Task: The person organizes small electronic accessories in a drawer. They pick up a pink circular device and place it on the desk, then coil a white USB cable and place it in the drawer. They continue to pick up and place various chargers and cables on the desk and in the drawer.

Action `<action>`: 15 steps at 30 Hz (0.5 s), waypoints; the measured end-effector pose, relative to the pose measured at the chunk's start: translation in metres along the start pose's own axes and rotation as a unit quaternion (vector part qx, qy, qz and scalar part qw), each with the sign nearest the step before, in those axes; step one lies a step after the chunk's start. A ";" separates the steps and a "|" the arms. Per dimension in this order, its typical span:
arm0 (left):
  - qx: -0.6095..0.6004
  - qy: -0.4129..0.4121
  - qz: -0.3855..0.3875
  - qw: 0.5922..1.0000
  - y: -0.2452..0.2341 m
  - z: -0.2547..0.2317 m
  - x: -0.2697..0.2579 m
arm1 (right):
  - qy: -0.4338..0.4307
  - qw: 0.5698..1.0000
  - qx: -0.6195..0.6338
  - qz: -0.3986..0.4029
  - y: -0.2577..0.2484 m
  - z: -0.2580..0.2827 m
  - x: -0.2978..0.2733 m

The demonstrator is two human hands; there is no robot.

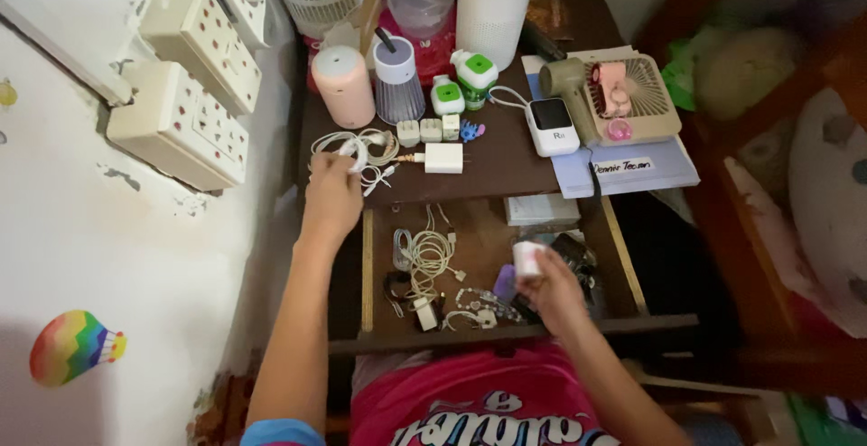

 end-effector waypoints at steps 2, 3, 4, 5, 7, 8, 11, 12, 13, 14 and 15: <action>0.069 0.032 -0.002 0.997 0.009 -0.005 -0.003 | 0.007 0.992 0.117 0.037 -0.016 -0.004 0.012; 0.105 0.032 0.005 0.994 0.014 -0.005 -0.002 | 0.011 0.983 0.176 0.055 -0.022 -0.008 0.016; 0.141 0.032 0.011 0.989 0.019 -0.004 -0.001 | 0.007 0.979 0.194 0.061 -0.028 -0.009 0.018; 0.162 0.042 0.001 0.986 0.023 -0.004 0.000 | 0.006 0.975 0.212 0.068 -0.032 -0.010 0.020; 0.203 0.062 -0.020 0.977 0.032 -0.003 0.004 | 0.003 0.971 0.229 0.061 -0.031 -0.010 0.019; 0.219 0.057 -0.019 0.974 0.035 -0.001 0.003 | 0.003 0.972 0.228 0.048 -0.031 -0.011 0.015; 0.249 0.051 -0.028 0.967 0.040 -0.003 0.006 | 0.017 0.965 0.257 0.045 -0.027 -0.005 0.012; 0.247 0.053 -0.037 0.967 0.039 -0.004 0.006 | 0.025 0.961 0.272 0.049 -0.027 -0.004 0.012; 0.245 0.055 -0.046 0.967 0.038 -0.007 0.005 | 0.025 0.957 0.282 0.055 -0.027 -0.004 0.012; 0.246 0.063 -0.055 0.966 0.035 -0.010 0.004 | 0.024 0.954 0.292 0.061 -0.027 -0.004 0.010; 0.248 0.071 -0.064 0.964 0.032 -0.014 0.003 | 0.023 0.950 0.303 0.068 -0.026 -0.003 0.010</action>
Point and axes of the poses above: each hand's wrist, its own x-axis towards the middle knuckle, its own y-axis out of the palm, z = x × y, the point moved 3 cm from there along x, towards the middle knuckle, and after that the axes turned 7 degrees about z, right-handed, at the moved point
